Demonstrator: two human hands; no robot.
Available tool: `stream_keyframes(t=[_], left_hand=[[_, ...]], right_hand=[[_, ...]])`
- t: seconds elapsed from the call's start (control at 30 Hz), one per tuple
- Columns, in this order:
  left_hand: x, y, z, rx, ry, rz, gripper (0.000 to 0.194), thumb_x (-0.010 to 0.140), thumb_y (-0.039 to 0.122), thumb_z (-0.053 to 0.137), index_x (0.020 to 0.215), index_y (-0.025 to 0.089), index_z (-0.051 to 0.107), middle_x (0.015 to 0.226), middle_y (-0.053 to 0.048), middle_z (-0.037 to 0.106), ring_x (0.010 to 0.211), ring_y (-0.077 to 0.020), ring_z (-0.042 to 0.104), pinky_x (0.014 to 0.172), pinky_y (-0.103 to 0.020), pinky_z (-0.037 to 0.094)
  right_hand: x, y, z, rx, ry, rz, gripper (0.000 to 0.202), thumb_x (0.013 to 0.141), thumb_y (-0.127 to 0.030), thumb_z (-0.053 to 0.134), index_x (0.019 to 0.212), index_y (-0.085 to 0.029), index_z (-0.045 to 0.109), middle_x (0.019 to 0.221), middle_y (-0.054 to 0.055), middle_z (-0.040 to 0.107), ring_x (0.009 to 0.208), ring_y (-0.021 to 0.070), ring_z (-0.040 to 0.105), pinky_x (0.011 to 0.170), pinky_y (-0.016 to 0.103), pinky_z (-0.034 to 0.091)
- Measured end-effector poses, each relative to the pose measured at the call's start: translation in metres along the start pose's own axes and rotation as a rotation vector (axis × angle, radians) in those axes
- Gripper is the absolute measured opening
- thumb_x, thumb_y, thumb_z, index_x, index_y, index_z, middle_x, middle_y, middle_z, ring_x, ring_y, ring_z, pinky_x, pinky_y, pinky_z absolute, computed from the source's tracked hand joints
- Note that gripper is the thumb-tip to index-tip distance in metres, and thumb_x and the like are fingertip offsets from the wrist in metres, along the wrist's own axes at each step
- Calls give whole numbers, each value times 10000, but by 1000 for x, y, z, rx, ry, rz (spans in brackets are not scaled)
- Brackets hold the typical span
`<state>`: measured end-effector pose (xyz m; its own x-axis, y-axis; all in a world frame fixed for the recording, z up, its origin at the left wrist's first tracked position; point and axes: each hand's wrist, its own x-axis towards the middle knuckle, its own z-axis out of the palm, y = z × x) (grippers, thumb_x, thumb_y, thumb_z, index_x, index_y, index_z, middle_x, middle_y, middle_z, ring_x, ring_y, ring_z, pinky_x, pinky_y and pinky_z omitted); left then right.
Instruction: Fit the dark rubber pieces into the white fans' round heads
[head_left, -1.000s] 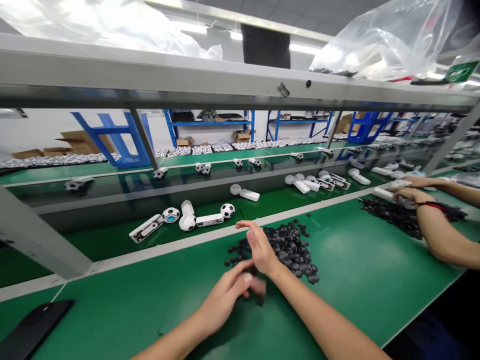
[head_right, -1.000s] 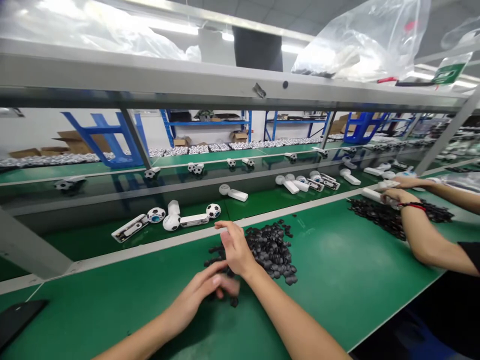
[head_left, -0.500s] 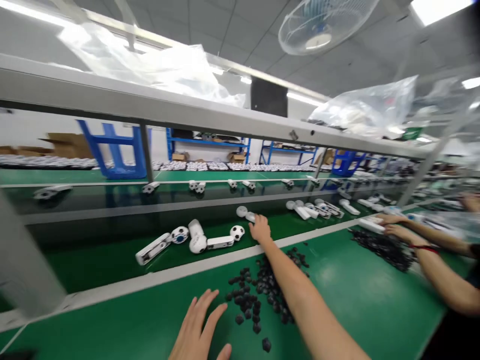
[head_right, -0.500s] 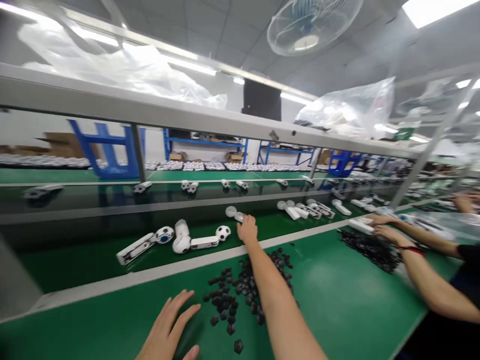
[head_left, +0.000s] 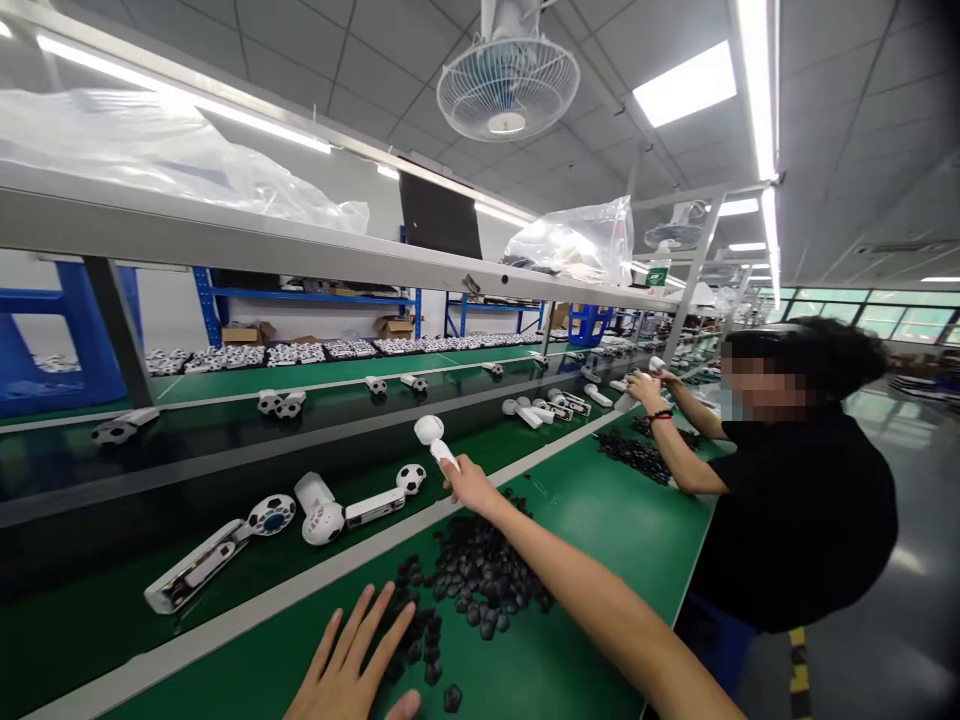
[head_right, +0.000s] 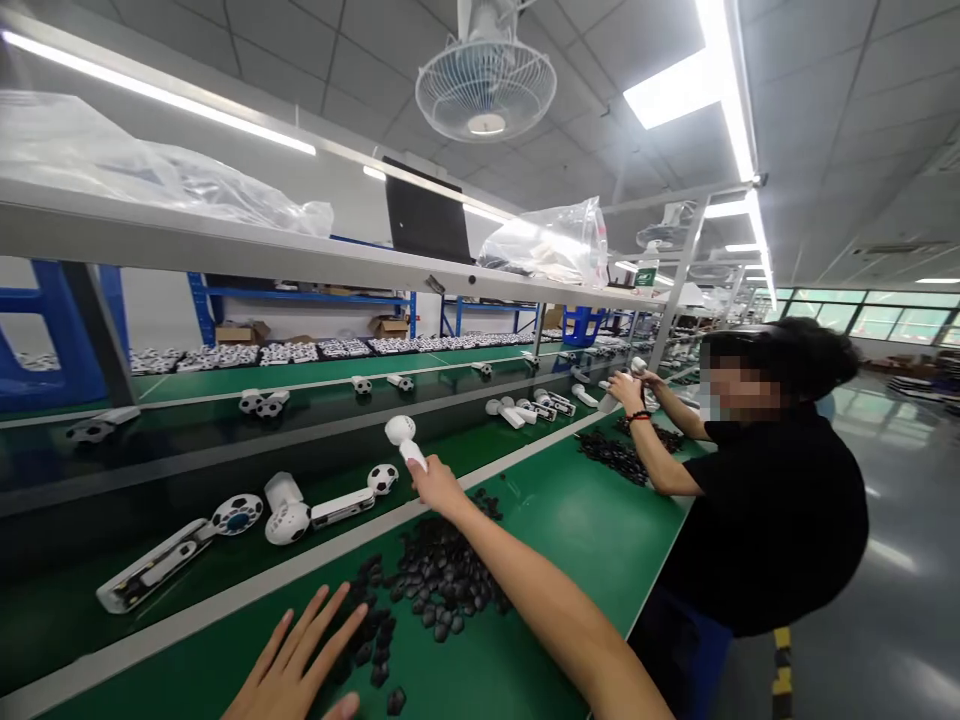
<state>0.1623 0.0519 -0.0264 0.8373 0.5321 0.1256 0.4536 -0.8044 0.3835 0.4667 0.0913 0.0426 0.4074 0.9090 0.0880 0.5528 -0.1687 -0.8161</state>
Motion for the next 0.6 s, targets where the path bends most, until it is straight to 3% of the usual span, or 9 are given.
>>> stream_keyframes(t=[0.1, 0.17, 0.23, 0.27, 0.37, 0.47, 0.53, 0.6], left_hand=[[6, 12, -4, -118, 285, -33, 709, 999, 593, 490, 1637, 442, 221, 1747, 20, 134, 1594, -421, 155, 1221, -691, 287], [1, 11, -6, -279, 438, -128, 729, 1007, 585, 449, 1656, 438, 152, 1755, 21, 108, 1597, -406, 164, 1218, -682, 306], [-12, 6, -8, -508, 484, -219, 740, 986, 651, 416, 1652, 409, 204, 1738, -10, 208, 1565, -429, 258, 1193, -688, 349], [-21, 4, -9, -636, 476, -237, 758, 961, 695, 417, 1635, 379, 271, 1708, -38, 297, 1533, -445, 322, 1180, -682, 379], [-58, 3, -10, -917, 440, -238, 753, 887, 731, 522, 1521, 329, 463, 1535, -93, 558, 1413, -446, 499, 1135, -609, 486], [-90, 16, -16, -963, 488, -331, 579, 877, 592, 665, 1376, 310, 578, 1327, -95, 700, 1272, -387, 624, 1083, -517, 545], [-100, 23, -24, -1026, 556, -393, 524, 879, 518, 710, 1317, 253, 596, 1122, -98, 747, 1053, -327, 713, 970, -457, 591], [-102, 23, -34, -1151, 595, -452, 489, 869, 479, 740, 1248, 204, 600, 903, -52, 721, 760, -234, 705, 775, -381, 603]], right_hand=[[-50, -6, 24, 242, -34, -114, 625, 1092, -656, 109, 1203, -176, 492, 920, 52, 695, 563, 128, 591, 542, 254, 484], [-87, -11, 45, 363, -48, -162, 743, 1031, -745, 0, 1193, -185, 461, 894, 54, 675, 512, 117, 509, 480, 240, 417], [-122, -17, 66, 456, -187, -206, 825, 978, -824, 0, 1051, -184, 515, 716, 27, 628, 464, 125, 469, 440, 242, 382], [-138, -20, 75, 488, -352, -256, 817, 984, -830, 52, 941, -182, 547, 674, 25, 599, 496, 133, 501, 464, 242, 393], [-174, -28, 92, 358, -566, -471, 619, 1075, -664, 276, 843, -189, 597, 727, 10, 616, 656, 140, 587, 597, 224, 448], [-185, -30, 90, 75, -651, -683, 431, 1090, -432, 378, 812, -207, 619, 769, -11, 684, 684, 143, 633, 672, 235, 466], [-178, -27, 80, 68, -594, -651, 409, 1106, -336, 351, 882, -219, 672, 737, -23, 709, 691, 144, 667, 717, 242, 482], [-164, -22, 68, 99, -464, -577, 423, 1132, -342, 312, 1039, -222, 706, 660, -32, 672, 624, 142, 647, 728, 259, 496]])
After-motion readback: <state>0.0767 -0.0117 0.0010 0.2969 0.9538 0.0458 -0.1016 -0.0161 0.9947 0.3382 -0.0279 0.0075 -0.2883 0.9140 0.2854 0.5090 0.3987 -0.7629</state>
